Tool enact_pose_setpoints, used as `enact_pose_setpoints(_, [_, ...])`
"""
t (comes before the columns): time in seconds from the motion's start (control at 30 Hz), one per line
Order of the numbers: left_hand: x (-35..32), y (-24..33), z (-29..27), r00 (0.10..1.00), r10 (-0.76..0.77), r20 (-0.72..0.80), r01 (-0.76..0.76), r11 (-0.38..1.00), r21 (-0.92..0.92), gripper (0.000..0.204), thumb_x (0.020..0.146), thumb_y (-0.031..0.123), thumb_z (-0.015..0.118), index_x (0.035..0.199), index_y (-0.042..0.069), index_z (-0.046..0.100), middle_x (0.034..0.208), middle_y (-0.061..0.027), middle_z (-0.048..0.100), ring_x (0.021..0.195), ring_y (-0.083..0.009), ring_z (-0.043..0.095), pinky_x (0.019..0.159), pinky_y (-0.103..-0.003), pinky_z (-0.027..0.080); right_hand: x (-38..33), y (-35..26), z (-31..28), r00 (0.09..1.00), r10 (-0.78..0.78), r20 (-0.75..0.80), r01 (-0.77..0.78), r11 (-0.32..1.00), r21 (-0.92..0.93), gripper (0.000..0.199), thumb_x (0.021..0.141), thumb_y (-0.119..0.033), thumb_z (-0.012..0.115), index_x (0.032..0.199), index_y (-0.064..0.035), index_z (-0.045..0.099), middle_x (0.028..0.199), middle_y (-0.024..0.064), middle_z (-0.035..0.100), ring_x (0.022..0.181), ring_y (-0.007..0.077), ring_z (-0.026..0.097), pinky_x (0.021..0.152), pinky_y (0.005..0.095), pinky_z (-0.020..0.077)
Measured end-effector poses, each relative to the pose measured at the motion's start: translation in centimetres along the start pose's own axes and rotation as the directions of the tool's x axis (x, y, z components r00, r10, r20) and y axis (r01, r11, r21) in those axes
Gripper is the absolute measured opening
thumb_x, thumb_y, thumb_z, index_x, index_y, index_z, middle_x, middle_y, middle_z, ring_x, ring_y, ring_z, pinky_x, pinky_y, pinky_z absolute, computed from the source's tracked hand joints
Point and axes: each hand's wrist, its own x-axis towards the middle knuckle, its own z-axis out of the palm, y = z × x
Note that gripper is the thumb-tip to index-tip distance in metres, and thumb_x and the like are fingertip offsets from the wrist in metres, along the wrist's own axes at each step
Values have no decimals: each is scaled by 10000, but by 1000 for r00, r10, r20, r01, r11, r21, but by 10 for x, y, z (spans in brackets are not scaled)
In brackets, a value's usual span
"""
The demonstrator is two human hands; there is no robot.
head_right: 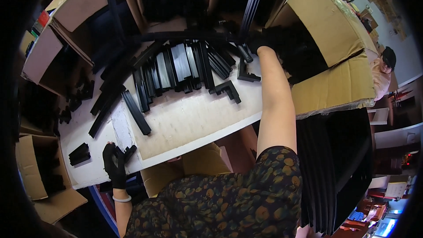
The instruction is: The recorder is assembling black plastic frames by connecting separate long and short pieces together at a workbench.
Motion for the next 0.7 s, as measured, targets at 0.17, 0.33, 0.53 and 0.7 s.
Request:
enact_pose_setpoints(0.17, [4,-3,11,992,99,84,-96,995,-33,297,835,-57,564,1123,-12,621,1250,-190,567,1272,-341,472,1051,-428,378,-47,-4,-20,989,-80,126,87,995,-45,419,877,-397,433,985,-96,704,1029,174,674,932,341,642,882,428,485])
enact_pose_setpoints(0.33, [9,-2,11,979,161,128,-160,987,-20,326,832,-42,579,1156,-24,601,1279,-196,555,1279,-341,467,1053,-424,378,-106,37,9,893,-178,-414,226,972,69,255,913,-202,499,1057,-74,667,1052,127,660,961,284,627,876,378,478])
enact_pose_setpoints(0.53, [10,-3,0,964,142,224,-104,979,-176,564,821,70,638,1348,0,451,1433,-175,413,1335,-302,393,1100,-410,314,-173,51,6,845,350,-404,-114,857,503,397,872,-264,629,1213,-61,602,1089,165,656,990,259,633,862,354,479])
enact_pose_setpoints(0.7, [-5,-2,-22,956,79,284,-48,992,-115,796,777,123,702,1454,17,296,1447,-146,399,1339,-255,381,1094,-391,326,-196,22,30,894,346,-283,-232,901,368,506,810,-201,645,1300,-124,548,1121,228,623,1075,388,581,883,440,480])
